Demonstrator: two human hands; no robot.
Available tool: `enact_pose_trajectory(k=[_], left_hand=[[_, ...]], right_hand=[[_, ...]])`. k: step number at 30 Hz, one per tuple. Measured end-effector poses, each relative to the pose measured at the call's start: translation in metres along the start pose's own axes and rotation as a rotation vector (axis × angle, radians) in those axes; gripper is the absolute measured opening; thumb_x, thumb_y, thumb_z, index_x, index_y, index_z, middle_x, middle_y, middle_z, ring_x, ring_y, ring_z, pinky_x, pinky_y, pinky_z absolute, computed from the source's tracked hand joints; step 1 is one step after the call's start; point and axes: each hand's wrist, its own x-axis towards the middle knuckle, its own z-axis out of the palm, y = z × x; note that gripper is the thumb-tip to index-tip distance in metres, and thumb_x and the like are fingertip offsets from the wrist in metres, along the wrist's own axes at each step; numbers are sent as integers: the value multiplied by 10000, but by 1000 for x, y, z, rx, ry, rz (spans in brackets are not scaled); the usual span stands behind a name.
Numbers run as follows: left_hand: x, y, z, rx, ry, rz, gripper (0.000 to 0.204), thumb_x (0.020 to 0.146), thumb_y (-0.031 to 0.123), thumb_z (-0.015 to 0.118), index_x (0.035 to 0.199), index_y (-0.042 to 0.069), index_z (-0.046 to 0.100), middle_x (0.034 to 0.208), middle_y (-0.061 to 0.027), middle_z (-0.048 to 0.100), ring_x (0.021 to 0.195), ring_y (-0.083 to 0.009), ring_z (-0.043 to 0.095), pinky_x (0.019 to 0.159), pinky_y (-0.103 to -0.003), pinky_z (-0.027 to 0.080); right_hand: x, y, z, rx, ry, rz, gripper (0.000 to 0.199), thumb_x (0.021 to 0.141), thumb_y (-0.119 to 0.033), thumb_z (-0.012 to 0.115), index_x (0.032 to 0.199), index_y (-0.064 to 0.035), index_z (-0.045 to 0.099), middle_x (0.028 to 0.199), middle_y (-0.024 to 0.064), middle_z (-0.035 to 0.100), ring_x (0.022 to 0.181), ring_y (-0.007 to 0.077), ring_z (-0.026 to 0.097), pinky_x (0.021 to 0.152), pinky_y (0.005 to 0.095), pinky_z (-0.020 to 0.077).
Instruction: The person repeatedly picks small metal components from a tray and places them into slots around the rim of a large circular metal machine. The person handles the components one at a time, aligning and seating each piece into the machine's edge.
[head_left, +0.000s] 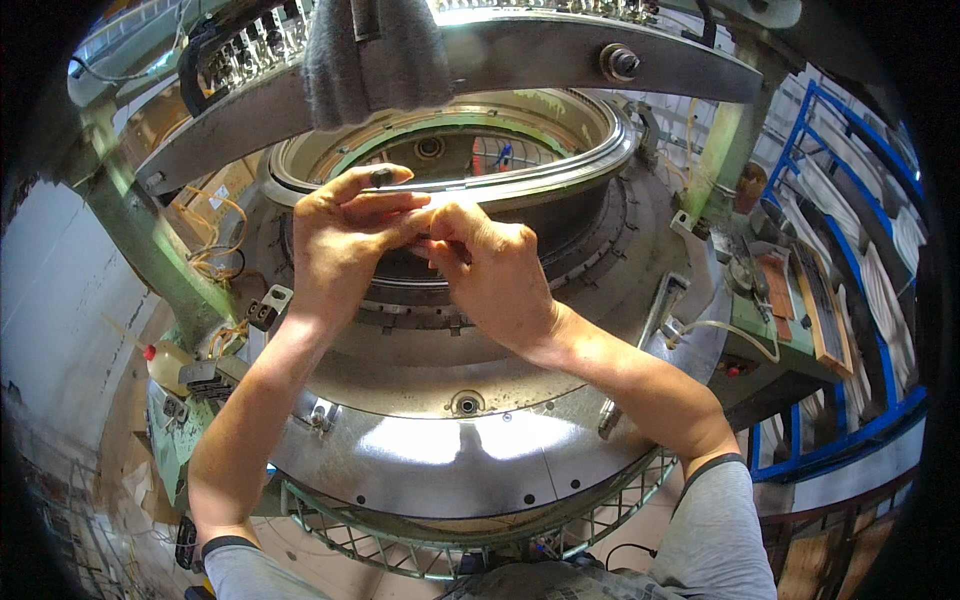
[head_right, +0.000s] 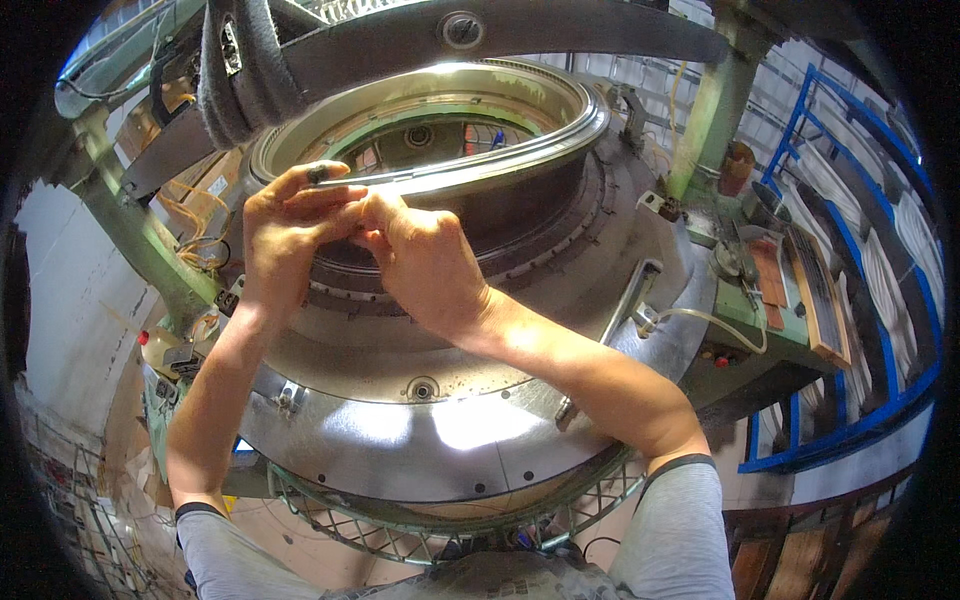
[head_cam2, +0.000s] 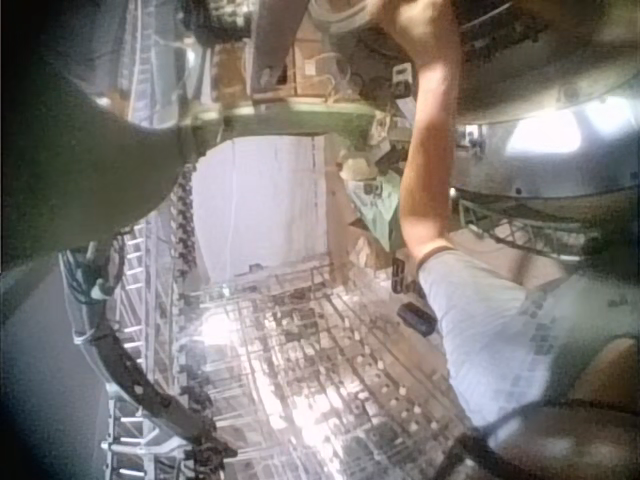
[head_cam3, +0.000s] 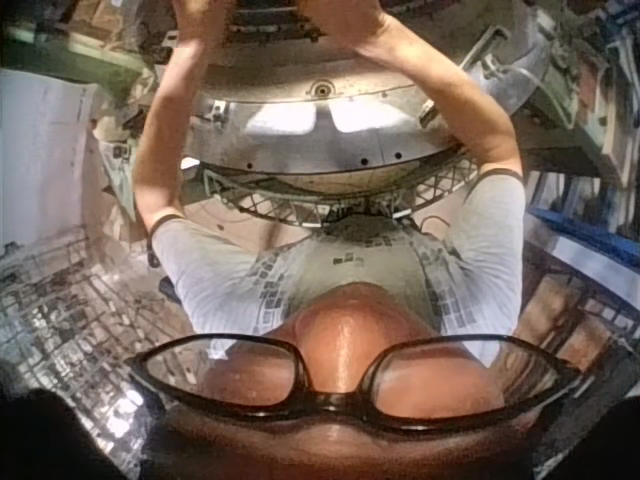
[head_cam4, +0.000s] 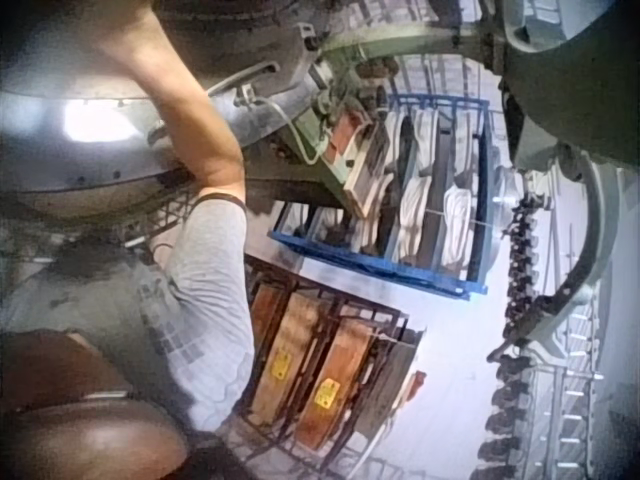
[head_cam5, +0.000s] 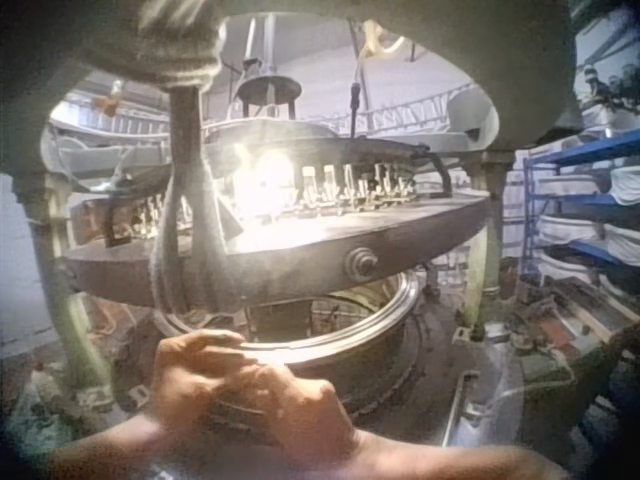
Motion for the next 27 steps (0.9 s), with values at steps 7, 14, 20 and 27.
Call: enact_pose_trajectory(k=[7, 14, 20, 27], left_hand=[[41, -4, 0, -115, -65, 66, 435, 816, 6, 881, 1212, -24, 705, 1089, -192, 782, 999, -232, 765, 912, -359, 635], [60, -11, 1, -205, -50, 20, 396, 810, -22, 871, 1174, -28, 715, 1084, -206, 781, 979, -269, 778, 901, -392, 651], [68, -8, -9, -117, -155, -29, 426, 794, -12, 886, 1183, -22, 715, 1058, -209, 786, 970, -263, 781, 892, -387, 657], [72, -8, -9, 189, -244, 6, 486, 782, 28, 898, 1233, 21, 717, 997, -180, 804, 931, -191, 774, 884, -311, 615]], right_hand=[[30, 25, -10, -9, 13, 57, 233, 890, -10, 803, 937, -13, 576, 762, 89, 692, 703, 177, 770, 583, 290, 606], [49, 39, -18, -106, -13, -12, 242, 879, -71, 842, 927, -12, 611, 746, 97, 738, 716, 169, 783, 595, 278, 610], [56, 38, -40, -9, -207, 93, 220, 895, -145, 840, 946, -30, 660, 739, 79, 759, 684, 157, 775, 590, 278, 607], [63, 52, -43, -399, -202, -272, 188, 931, -185, 797, 938, -55, 661, 689, 120, 693, 579, 244, 720, 534, 335, 571]])
